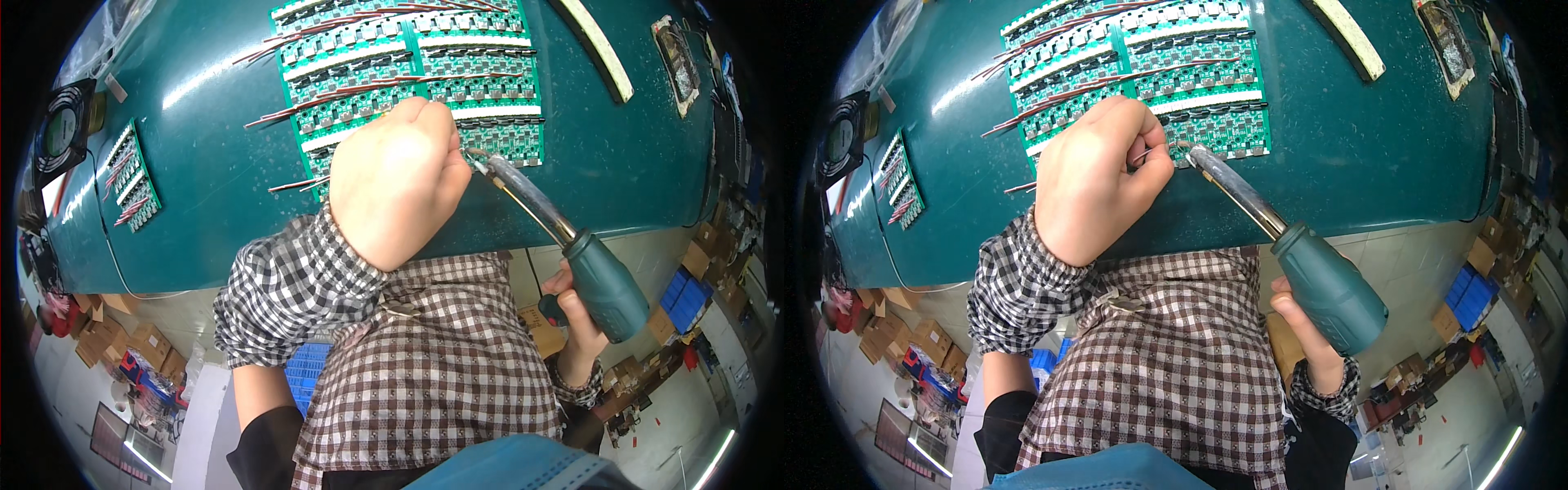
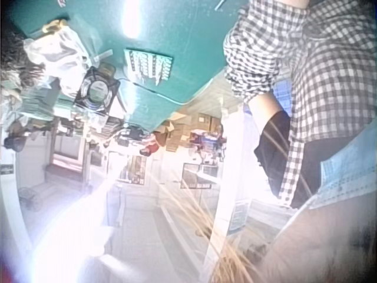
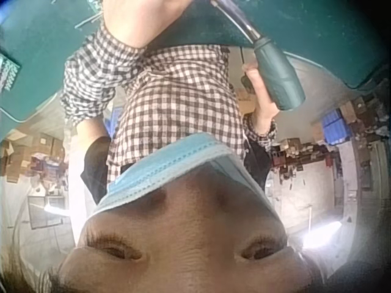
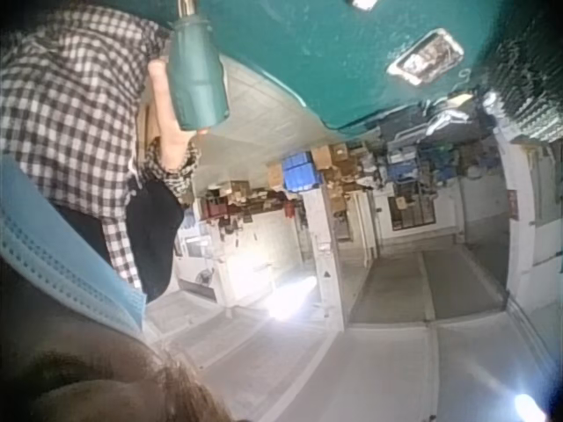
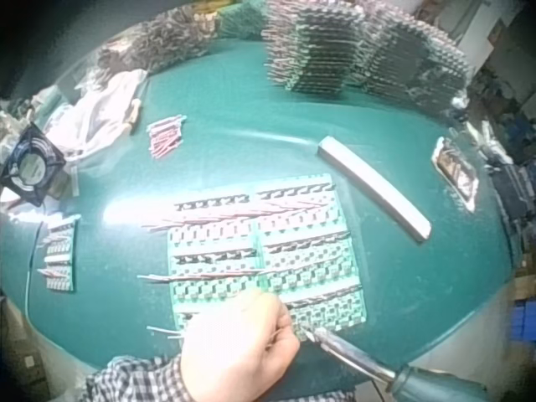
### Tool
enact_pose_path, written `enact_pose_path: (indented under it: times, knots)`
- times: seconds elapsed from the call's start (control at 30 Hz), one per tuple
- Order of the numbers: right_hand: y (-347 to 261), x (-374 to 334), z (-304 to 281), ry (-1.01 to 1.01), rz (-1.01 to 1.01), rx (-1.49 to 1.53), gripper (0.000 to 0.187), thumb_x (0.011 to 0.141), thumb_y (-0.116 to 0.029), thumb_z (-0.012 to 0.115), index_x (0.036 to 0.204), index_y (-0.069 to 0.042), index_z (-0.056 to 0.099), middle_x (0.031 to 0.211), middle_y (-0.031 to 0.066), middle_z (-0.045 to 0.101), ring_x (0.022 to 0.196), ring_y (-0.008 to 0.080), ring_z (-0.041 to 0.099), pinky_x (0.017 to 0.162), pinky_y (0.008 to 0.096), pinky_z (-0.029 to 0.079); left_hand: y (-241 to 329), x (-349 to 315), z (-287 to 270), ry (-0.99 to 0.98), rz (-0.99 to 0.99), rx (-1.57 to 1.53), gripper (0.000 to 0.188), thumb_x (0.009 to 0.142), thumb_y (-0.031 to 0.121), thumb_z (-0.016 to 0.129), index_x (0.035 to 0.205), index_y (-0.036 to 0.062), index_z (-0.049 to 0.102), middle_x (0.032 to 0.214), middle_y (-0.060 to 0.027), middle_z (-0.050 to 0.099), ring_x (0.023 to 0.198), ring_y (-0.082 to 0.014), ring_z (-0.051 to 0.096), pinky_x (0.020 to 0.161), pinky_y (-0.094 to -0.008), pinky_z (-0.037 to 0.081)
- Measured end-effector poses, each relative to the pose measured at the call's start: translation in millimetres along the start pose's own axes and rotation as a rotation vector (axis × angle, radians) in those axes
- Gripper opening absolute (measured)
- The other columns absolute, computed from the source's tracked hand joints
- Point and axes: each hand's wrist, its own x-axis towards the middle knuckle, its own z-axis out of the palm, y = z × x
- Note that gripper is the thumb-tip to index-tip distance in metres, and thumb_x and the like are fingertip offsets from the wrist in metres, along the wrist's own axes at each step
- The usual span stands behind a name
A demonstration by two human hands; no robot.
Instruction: The person uses a soldering iron to attach wires to multiple green circuit boards arranged on a workbench. They repeatedly pick up wires, position them on the boards, and apply heat to secure the connections. The person occasionally flips the boards over to access different sides or to move them aside.
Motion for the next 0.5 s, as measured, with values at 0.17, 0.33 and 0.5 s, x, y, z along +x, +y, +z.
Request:
enact_pose_path:
  times: [0.17, 0.33, 0.5]
  knots:
    - [2.4, -1.8, 1.3, 0.037, 0.007, 0.016, 0.050, 0.084, -0.020, 0.077, 0.117, 0.014, 0.059, 0.081, 0.0122, 0.064, 0.075, 0.0221, 0.065, 0.071, 0.0358, 0.055, 0.6, -0.5, 0.7, 0.007, 0.004, -0.014, 0.011, 0.075, 0.001, 0.068, 0.077, 0.0050, 0.058, 0.072, -0.0066, 0.057, 0.059, -0.0210, 0.057, 0.054, -0.0329, 0.047]
    - [4.6, -1.5, -0.4, 0.026, 0.000, 0.014, 0.050, 0.084, -0.018, 0.076, 0.118, 0.014, 0.059, 0.082, 0.0121, 0.064, 0.074, 0.0223, 0.065, 0.071, 0.0361, 0.055, 0.4, -0.5, 0.6, 0.004, -0.007, -0.009, 0.011, 0.075, 0.001, 0.068, 0.077, 0.0049, 0.058, 0.071, -0.0064, 0.057, 0.058, -0.0208, 0.056, 0.054, -0.0327, 0.046]
    - [5.6, -2.9, 0.4, 0.046, -0.015, 0.004, 0.049, 0.084, -0.018, 0.075, 0.117, 0.015, 0.058, 0.082, 0.0124, 0.064, 0.074, 0.0222, 0.064, 0.070, 0.0364, 0.055, 0.1, -0.2, 1.6, 0.002, -0.006, -0.016, 0.011, 0.075, 0.001, 0.068, 0.077, 0.0048, 0.058, 0.071, -0.0065, 0.057, 0.058, -0.0209, 0.056, 0.054, -0.0327, 0.046]
